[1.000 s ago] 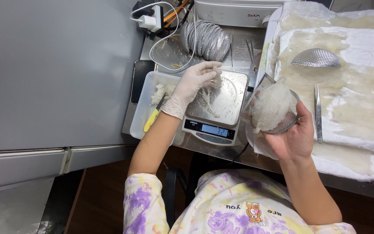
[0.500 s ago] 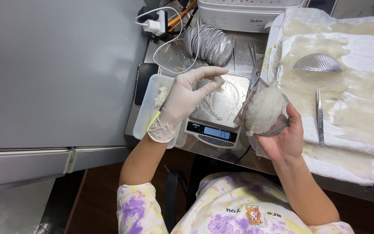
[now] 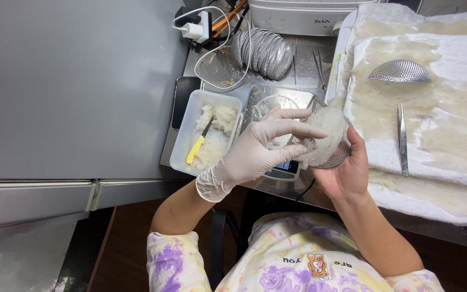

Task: The person uses tweezers to transfer a white fibrous material from a container onto a digital scale, then places it into a metal mesh mold. They press and shape the material within the mold, occasionally adding more material and trimming excess with tweezers. The shaped item is held in the mold while being adjusted.

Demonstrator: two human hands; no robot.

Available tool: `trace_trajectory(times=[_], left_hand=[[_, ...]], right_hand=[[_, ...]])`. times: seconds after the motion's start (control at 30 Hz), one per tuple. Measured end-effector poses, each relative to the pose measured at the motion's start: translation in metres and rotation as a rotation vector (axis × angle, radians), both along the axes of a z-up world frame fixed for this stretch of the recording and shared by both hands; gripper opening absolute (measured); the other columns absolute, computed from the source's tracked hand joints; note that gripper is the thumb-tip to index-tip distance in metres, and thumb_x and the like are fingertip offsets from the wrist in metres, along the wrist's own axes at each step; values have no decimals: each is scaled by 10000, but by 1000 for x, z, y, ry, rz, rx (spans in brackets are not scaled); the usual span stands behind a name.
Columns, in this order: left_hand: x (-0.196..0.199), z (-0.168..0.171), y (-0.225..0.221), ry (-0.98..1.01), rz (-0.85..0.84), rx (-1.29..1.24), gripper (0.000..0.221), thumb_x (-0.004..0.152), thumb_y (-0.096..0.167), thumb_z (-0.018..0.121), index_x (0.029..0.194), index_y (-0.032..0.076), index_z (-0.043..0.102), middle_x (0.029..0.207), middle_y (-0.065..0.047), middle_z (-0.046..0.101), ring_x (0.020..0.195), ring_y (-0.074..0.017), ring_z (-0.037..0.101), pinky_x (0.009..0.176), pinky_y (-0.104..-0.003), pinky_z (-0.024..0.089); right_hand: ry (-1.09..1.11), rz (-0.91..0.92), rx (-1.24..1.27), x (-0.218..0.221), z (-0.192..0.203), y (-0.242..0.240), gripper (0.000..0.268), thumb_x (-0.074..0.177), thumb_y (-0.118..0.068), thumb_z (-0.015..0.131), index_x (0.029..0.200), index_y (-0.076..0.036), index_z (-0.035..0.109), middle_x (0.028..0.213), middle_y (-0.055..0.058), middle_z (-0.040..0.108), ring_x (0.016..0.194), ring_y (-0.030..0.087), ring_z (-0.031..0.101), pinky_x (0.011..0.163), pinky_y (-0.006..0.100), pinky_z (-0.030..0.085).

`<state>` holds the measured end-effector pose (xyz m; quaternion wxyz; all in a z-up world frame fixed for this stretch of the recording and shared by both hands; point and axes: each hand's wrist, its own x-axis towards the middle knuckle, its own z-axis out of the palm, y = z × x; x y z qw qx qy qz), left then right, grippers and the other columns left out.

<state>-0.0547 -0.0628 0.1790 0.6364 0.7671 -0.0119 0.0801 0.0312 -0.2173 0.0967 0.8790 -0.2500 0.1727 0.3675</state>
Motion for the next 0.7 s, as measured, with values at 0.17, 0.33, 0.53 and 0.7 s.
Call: trace_trajectory(times=[0.17,0.33,0.53,0.7], left_hand=[[16,-8,0,7,39,0,215,968,210,762,1179,245,742,965,2,770,1387,-222,544,1294,-538,103],[20,-6,-4,24,61,4,231,944,219,784,1169,259,751,1017,-17,759,1409,-227,526,1286,-531,183],[25,-13,-9,49,107,29,240,935,258,799,1167,305,760,1169,-65,674,1452,-273,464,1268,-540,194],[28,-23,-12,9,141,113,265,939,251,790,1190,322,746,1166,-43,666,1477,-268,435,1281,-537,156]], right_hand=[[26,22,0,-6,10,-1,544,913,-451,524,1334,-110,575,1294,90,650,1166,290,641,1056,544,505],[13,37,6,-5,10,-6,540,926,-451,517,1333,-99,570,1281,96,647,1147,281,636,1042,529,504],[-5,34,63,-9,-1,-9,508,943,-440,515,1299,-88,597,1262,97,672,1114,284,662,1019,540,513],[-14,22,87,-13,2,-10,499,949,-432,512,1289,-77,593,1250,102,672,1091,288,664,1016,547,512]])
